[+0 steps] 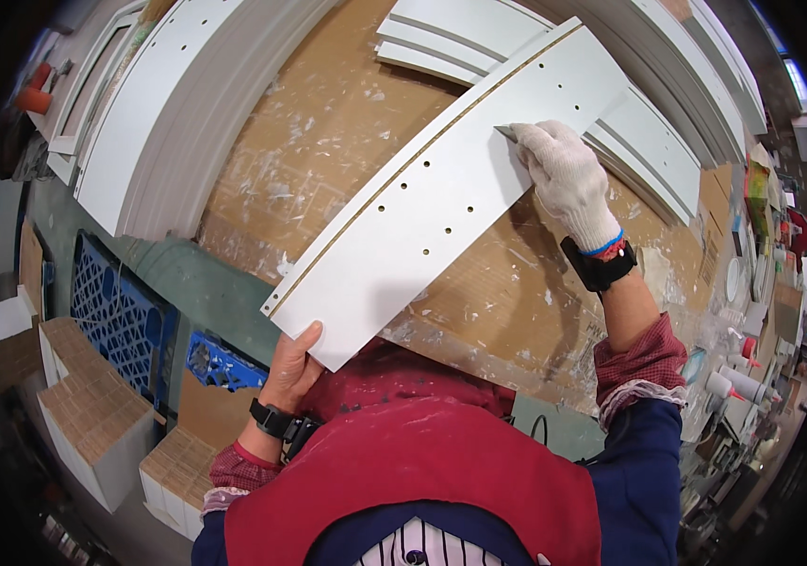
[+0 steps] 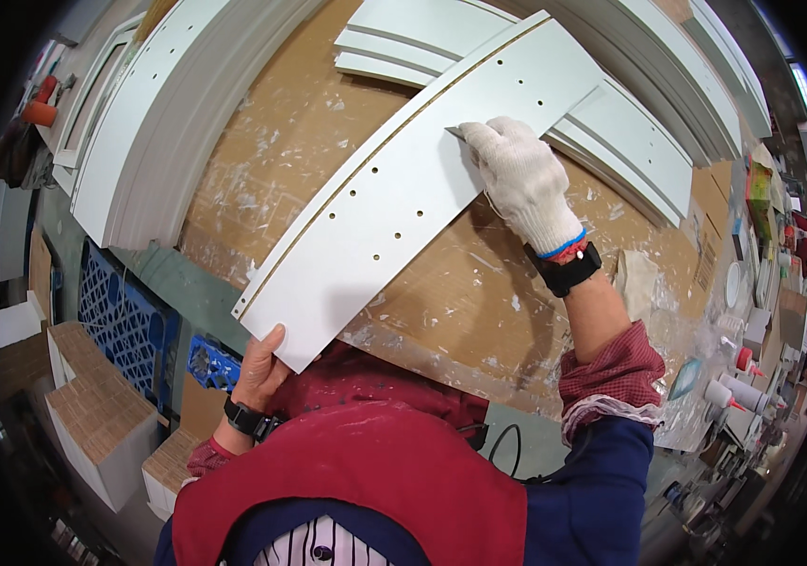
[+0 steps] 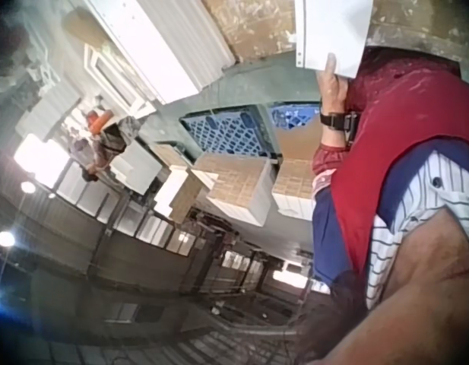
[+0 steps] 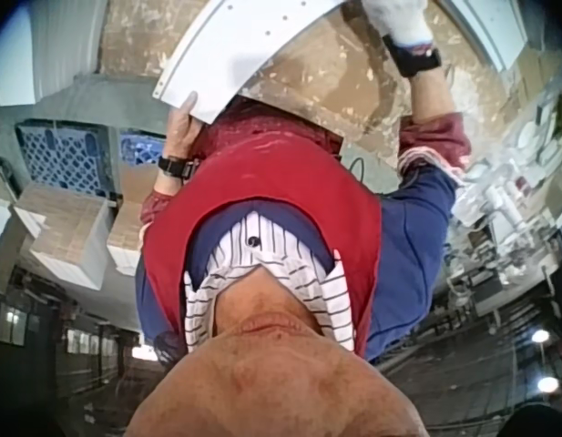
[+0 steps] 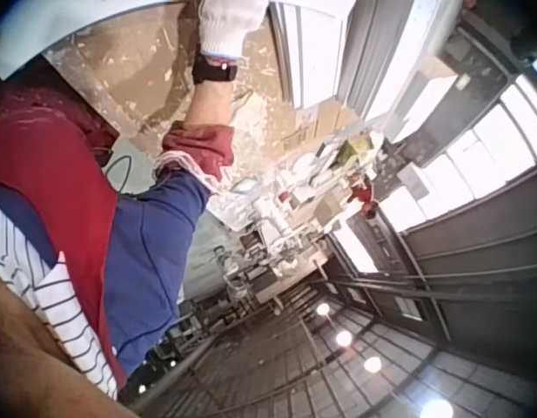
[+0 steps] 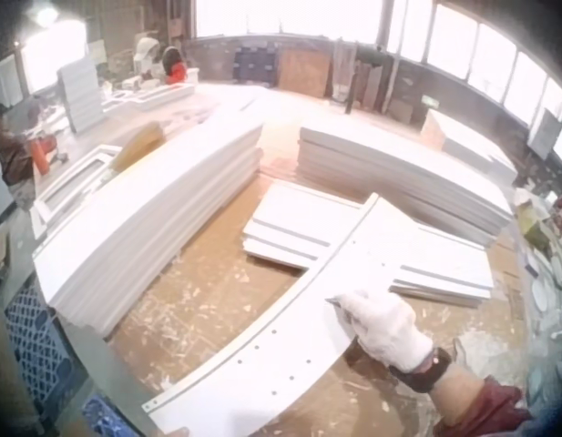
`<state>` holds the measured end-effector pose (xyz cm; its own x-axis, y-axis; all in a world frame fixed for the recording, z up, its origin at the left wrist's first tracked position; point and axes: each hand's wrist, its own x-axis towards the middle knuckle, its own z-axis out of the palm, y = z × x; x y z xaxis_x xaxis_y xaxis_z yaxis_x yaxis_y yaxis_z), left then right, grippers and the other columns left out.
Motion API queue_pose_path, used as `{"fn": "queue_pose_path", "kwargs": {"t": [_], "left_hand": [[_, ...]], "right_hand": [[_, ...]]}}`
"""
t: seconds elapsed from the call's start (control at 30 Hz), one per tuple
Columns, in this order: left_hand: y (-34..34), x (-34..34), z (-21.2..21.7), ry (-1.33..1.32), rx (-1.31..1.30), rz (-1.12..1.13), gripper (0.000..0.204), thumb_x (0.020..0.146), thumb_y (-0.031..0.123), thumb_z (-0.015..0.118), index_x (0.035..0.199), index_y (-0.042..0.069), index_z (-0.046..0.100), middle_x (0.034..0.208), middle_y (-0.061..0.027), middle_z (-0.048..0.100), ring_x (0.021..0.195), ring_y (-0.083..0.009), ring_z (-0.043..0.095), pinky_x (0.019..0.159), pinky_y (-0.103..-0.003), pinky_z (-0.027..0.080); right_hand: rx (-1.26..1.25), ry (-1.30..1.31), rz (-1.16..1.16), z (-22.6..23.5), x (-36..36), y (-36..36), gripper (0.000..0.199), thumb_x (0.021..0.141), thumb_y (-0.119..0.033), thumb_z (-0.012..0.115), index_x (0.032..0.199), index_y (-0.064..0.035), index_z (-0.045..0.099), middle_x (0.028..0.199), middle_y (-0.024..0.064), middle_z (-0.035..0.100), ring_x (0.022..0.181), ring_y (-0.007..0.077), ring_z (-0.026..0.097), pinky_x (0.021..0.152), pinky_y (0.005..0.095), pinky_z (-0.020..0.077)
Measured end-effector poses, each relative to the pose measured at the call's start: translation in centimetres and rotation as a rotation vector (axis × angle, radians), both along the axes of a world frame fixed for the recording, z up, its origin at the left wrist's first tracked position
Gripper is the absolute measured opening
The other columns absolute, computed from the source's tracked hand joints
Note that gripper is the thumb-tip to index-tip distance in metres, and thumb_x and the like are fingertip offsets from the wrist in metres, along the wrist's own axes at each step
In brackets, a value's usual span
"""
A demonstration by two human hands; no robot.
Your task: The person sands the edges and surfaces of white rectangular panels using a sanding block. They handle the panels one at a time, flipping them over to sand different sides and edges, then stacking the finished pieces on the table.
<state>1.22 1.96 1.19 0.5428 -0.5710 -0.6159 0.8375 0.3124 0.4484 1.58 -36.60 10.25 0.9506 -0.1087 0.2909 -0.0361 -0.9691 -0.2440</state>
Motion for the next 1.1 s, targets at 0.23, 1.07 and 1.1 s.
{"fn": "queue_pose_path", "kwargs": {"t": [0.23, 1.07, 1.1], "left_hand": [[0.1, -0.1, 0.2, 0.012, -0.012, 0.001, 0.058, 0.084, 0.013, 0.066, 0.133, 0.002, 0.037, 0.125, -0.0088, 0.051, 0.116, -0.0221, 0.052, 0.097, -0.037, 0.044], [0.6, 0.1, -0.6, 0.035, 0.035, -0.046, 0.064, 0.081, 0.014, 0.07, 0.134, 0.005, 0.036, 0.126, -0.0094, 0.05, 0.116, -0.0249, 0.052, 0.097, -0.041, 0.045], [0.7, 0.0, -0.6, 0.036, 0.03, -0.037, 0.064, 0.081, 0.014, 0.07, 0.134, 0.005, 0.036, 0.126, -0.0094, 0.05, 0.116, -0.0246, 0.052, 0.098, -0.04, 0.044]], "right_hand": [[0.162, 0.218, 0.286, 1.2, -0.2, -0.1, 0.025, 0.079, 0.002, 0.056, 0.1, -0.0094, 0.063, 0.08, 0.0069, 0.06, 0.077, 0.0224, 0.06, 0.066, 0.0326, 0.0498], [-0.261, -0.019, -0.882, 0.2, 2.0, -20.1, 0.019, 0.09, -0.021, 0.048, 0.102, -0.0123, 0.059, 0.097, 0.0126, 0.062, 0.093, 0.0292, 0.061, 0.073, 0.0399, 0.0505], [-0.229, -0.044, -0.824, 0.4, 2.6, -19.7, 0.019, 0.09, -0.023, 0.049, 0.103, -0.0126, 0.059, 0.099, 0.0126, 0.062, 0.093, 0.0297, 0.061, 0.074, 0.04, 0.0503]]}}
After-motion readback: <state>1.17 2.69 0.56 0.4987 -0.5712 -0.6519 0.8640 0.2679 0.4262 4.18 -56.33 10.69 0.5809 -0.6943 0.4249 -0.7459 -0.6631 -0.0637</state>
